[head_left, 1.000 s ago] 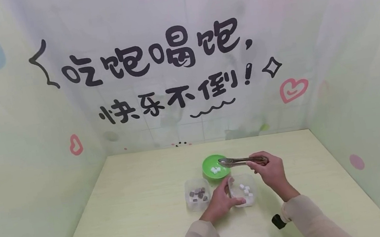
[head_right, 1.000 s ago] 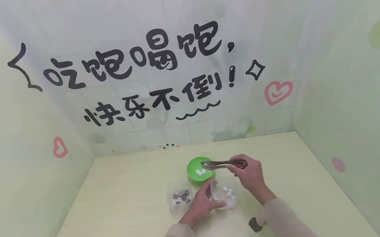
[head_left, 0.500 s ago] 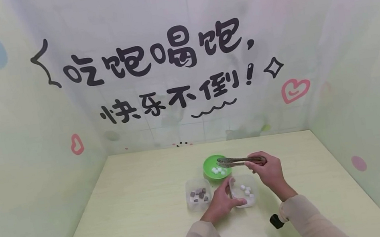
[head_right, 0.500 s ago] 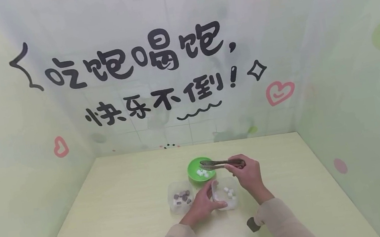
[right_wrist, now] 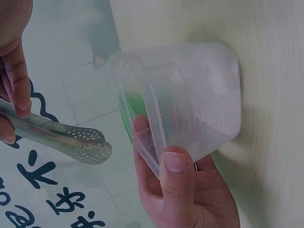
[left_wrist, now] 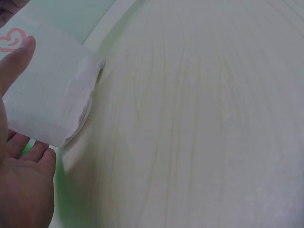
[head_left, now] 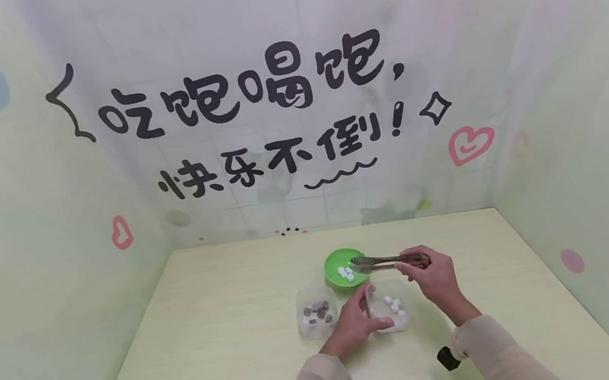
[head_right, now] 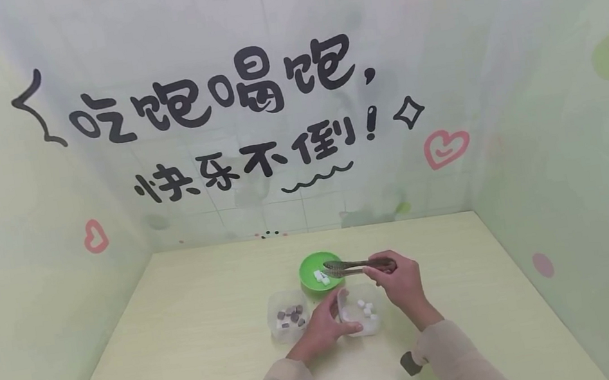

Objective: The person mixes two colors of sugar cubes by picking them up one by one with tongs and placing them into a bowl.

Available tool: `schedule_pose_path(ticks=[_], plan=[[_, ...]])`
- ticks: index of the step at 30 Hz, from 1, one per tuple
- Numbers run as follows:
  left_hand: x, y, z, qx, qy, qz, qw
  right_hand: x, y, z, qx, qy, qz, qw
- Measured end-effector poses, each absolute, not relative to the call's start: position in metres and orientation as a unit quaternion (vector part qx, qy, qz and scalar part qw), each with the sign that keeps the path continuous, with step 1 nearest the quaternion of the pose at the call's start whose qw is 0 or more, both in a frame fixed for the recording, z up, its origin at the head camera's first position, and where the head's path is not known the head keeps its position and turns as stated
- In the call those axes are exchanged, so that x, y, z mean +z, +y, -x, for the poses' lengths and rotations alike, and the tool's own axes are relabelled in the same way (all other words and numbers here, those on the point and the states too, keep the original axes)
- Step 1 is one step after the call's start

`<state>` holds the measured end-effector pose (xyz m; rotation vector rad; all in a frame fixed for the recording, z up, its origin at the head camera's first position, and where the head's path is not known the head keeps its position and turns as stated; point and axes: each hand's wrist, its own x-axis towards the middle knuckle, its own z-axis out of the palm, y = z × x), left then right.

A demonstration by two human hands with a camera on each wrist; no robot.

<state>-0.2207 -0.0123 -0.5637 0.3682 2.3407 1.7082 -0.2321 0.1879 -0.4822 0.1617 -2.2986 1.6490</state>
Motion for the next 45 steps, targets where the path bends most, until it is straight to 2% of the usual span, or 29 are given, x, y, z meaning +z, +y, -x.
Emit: schedule_pose_path(ticks=[6, 24, 45], plan=[[-0.563, -0.013, 0.221, 0.584, 0.794, -0.131, 0.108, -0.483, 0.193, 0.226, 0.577, -0.803, -0.050, 0.137], [-0.563, -0.012, 0.222, 0.579, 0.798, -0.129, 0.110, -0.490, 0.214, 0.204, 0.549, -0.823, -0.052, 0.136], [-0.565, -0.013, 0.223, 0.595, 0.782, -0.146, 0.113, -0.491, 0.233, 0.203, 0.502, -0.860, -0.085, 0.030]])
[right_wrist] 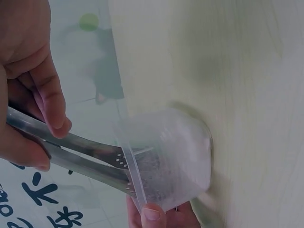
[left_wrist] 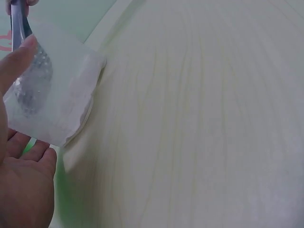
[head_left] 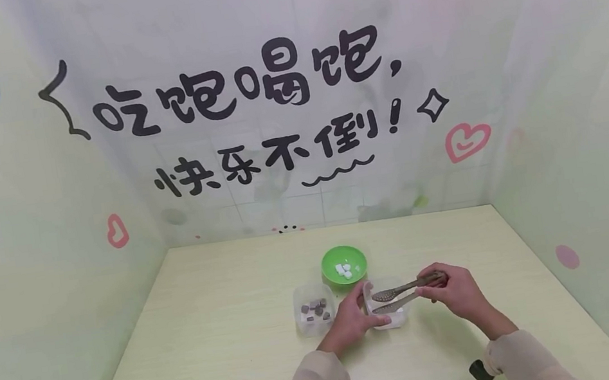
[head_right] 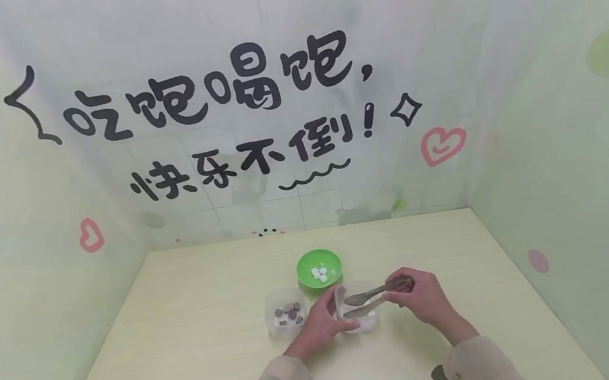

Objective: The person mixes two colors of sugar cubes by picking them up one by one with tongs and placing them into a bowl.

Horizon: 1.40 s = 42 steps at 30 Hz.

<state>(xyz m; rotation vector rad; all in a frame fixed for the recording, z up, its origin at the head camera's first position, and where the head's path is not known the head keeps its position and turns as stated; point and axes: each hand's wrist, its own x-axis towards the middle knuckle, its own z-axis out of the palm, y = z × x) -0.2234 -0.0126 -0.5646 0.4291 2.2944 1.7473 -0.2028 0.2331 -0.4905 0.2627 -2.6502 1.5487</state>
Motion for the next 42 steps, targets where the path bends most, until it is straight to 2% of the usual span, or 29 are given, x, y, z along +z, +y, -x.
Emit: schedule_pose_path(ticks=[8, 23, 42], plan=[[-0.5618, -0.0117, 0.2218, 0.588, 0.789, -0.142, 0.108, -0.4872, 0.2294, 0.2041, 0.446, -0.889, -0.100, -0.008], [-0.5597, -0.0113, 0.2205, 0.589, 0.788, -0.138, 0.113, -0.4858, 0.2264, 0.2058, 0.429, -0.898, -0.092, -0.016], [-0.5628, -0.0114, 0.2227, 0.587, 0.790, -0.136, 0.112, -0.4905, 0.2280, 0.2017, 0.470, -0.878, -0.081, 0.040]])
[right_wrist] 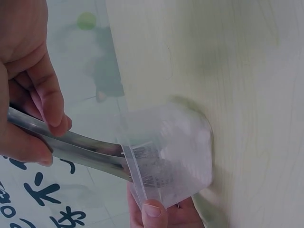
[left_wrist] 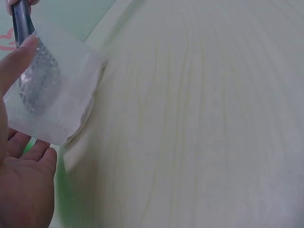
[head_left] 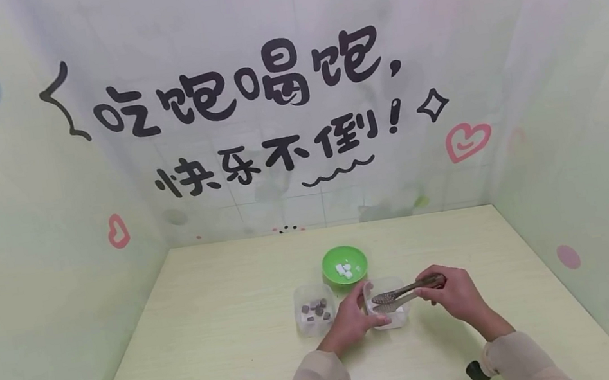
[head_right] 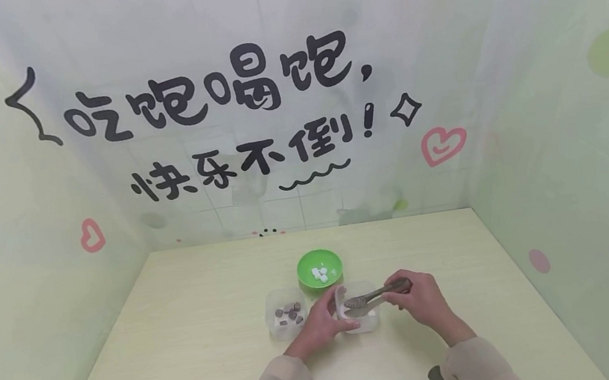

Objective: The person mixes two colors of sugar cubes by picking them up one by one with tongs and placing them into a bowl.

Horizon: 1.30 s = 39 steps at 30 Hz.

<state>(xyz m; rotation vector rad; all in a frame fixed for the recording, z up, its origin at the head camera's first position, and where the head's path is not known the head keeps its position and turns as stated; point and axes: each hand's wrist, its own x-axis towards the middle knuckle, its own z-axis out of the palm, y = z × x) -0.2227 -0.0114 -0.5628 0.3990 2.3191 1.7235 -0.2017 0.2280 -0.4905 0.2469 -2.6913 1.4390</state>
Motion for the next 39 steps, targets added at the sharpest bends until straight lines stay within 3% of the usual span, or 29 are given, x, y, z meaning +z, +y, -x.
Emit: schedule_pose_path(ticks=[19, 32, 39], plan=[[-0.561, -0.013, 0.223, 0.591, 0.787, -0.138, 0.111, -0.490, 0.227, 0.205, 0.511, -0.848, -0.069, 0.119], [-0.561, -0.013, 0.222, 0.588, 0.791, -0.122, 0.116, -0.482, 0.218, 0.210, 0.551, -0.825, -0.037, 0.124], [-0.560, -0.013, 0.221, 0.586, 0.792, -0.124, 0.115, -0.457, 0.204, 0.203, 0.558, -0.818, -0.051, 0.131]])
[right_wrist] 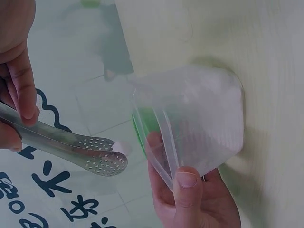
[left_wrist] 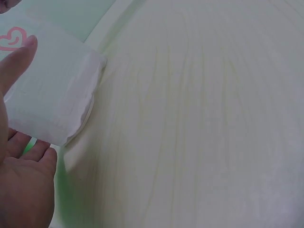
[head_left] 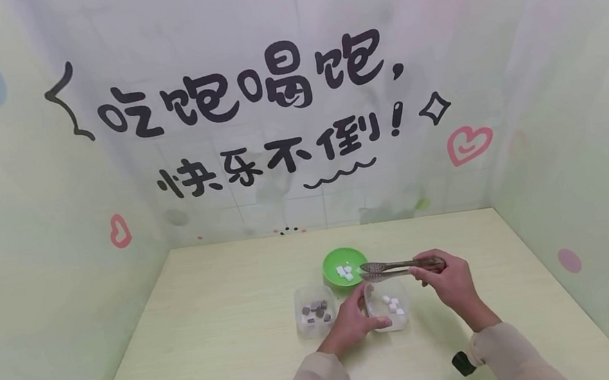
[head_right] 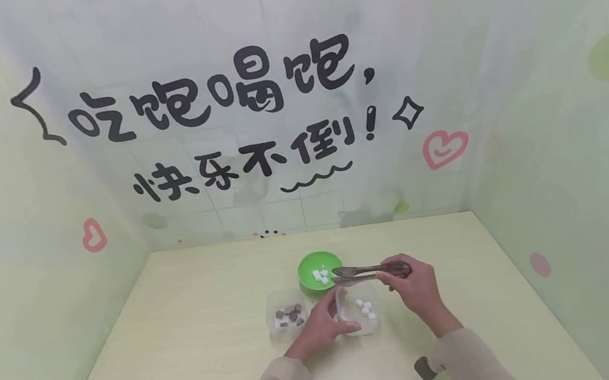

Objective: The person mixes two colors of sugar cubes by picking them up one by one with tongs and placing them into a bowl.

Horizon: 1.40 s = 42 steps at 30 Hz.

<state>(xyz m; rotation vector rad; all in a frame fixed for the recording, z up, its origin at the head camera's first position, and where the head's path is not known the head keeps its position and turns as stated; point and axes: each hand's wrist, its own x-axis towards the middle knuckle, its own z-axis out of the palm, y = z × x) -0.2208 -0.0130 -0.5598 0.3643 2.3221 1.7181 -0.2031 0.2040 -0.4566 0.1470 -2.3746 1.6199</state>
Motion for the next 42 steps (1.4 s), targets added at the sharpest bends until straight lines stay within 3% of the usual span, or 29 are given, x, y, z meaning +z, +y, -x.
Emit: schedule_pose_path(ticks=[18, 29, 42], plan=[[-0.564, -0.014, 0.219, 0.577, 0.799, -0.117, 0.119, -0.435, 0.182, 0.206, 0.594, -0.790, -0.053, 0.145], [-0.562, -0.014, 0.221, 0.569, 0.805, -0.118, 0.118, -0.467, 0.183, 0.235, 0.610, -0.774, -0.048, 0.165], [-0.561, -0.014, 0.221, 0.567, 0.807, -0.114, 0.121, -0.474, 0.179, 0.243, 0.618, -0.768, -0.045, 0.163]])
